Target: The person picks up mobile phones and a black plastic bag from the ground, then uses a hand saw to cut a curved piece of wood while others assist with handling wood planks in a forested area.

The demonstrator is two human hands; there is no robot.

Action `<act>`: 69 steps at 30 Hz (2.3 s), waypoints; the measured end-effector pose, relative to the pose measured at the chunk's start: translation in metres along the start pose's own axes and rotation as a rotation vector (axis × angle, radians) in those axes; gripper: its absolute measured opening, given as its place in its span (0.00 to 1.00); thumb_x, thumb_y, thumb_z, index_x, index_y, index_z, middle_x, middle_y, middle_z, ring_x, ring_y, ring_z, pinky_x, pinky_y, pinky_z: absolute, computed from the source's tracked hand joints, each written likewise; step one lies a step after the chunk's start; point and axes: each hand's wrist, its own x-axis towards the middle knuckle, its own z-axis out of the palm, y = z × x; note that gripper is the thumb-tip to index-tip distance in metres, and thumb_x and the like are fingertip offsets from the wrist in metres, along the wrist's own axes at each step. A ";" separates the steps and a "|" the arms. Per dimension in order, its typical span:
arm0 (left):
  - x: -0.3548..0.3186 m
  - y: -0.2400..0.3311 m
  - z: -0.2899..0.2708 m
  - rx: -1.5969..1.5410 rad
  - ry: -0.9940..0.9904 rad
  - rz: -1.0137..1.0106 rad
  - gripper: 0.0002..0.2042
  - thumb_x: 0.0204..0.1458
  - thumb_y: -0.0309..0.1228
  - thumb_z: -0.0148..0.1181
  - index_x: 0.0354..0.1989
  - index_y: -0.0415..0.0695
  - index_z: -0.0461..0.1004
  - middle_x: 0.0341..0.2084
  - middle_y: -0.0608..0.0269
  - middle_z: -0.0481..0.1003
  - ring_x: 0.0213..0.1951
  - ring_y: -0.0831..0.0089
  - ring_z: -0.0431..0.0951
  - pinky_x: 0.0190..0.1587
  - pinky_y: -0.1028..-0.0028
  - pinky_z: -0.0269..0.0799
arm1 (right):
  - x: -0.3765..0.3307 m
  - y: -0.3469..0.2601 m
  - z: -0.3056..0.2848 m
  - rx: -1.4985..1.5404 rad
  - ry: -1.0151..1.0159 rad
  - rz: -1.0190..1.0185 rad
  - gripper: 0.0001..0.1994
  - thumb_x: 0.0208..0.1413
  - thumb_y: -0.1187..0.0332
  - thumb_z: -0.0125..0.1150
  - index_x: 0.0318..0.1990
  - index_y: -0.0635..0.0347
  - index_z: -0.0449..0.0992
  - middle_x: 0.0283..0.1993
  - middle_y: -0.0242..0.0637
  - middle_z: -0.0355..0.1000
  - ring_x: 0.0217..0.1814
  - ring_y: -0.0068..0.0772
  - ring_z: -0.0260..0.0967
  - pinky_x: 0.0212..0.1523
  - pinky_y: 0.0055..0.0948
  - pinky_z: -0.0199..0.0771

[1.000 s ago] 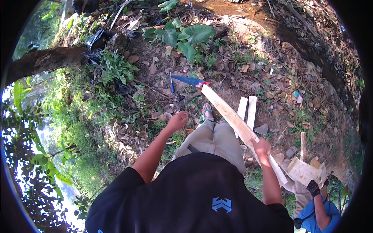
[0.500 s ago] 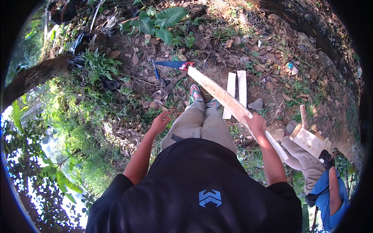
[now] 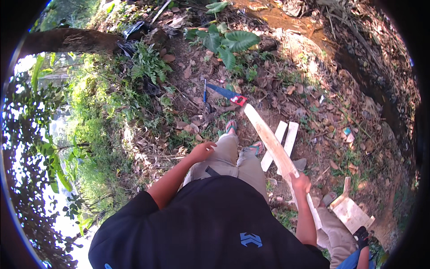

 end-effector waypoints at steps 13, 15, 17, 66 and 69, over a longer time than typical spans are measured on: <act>0.004 -0.044 -0.053 -0.137 0.152 -0.013 0.20 0.54 0.34 0.55 0.57 0.49 0.75 0.39 0.53 0.82 0.42 0.58 0.83 0.49 0.63 0.76 | -0.025 -0.045 -0.046 -0.058 0.004 0.028 0.33 0.46 0.38 0.67 0.38 0.67 0.82 0.38 0.58 0.79 0.44 0.58 0.79 0.47 0.48 0.77; 0.004 -0.057 -0.059 -0.177 0.150 -0.023 0.20 0.54 0.34 0.55 0.57 0.49 0.75 0.40 0.53 0.82 0.43 0.58 0.83 0.50 0.63 0.76 | -0.027 -0.062 -0.062 -0.079 -0.005 0.029 0.33 0.46 0.38 0.68 0.38 0.67 0.82 0.38 0.58 0.79 0.43 0.58 0.79 0.46 0.47 0.77; 0.004 -0.066 -0.068 -0.222 0.127 -0.040 0.21 0.56 0.35 0.55 0.58 0.49 0.74 0.41 0.53 0.82 0.44 0.56 0.83 0.50 0.62 0.76 | -0.033 -0.077 -0.076 -0.135 -0.004 0.062 0.33 0.46 0.38 0.68 0.37 0.66 0.82 0.37 0.57 0.79 0.42 0.57 0.79 0.45 0.47 0.77; 0.155 -0.045 -0.152 -0.026 -0.308 0.233 0.17 0.62 0.30 0.56 0.59 0.42 0.72 0.37 0.62 0.79 0.36 0.77 0.78 0.41 0.74 0.75 | -0.159 -0.140 -0.015 0.266 -0.104 0.437 0.31 0.57 0.37 0.57 0.39 0.62 0.82 0.39 0.49 0.80 0.43 0.49 0.79 0.46 0.44 0.77; 0.160 -0.039 -0.154 -0.073 -0.290 0.222 0.16 0.62 0.30 0.56 0.58 0.42 0.73 0.36 0.62 0.79 0.35 0.76 0.78 0.41 0.74 0.75 | -0.161 -0.137 -0.019 0.284 -0.176 0.483 0.30 0.56 0.37 0.57 0.41 0.61 0.82 0.41 0.48 0.80 0.45 0.48 0.79 0.47 0.43 0.77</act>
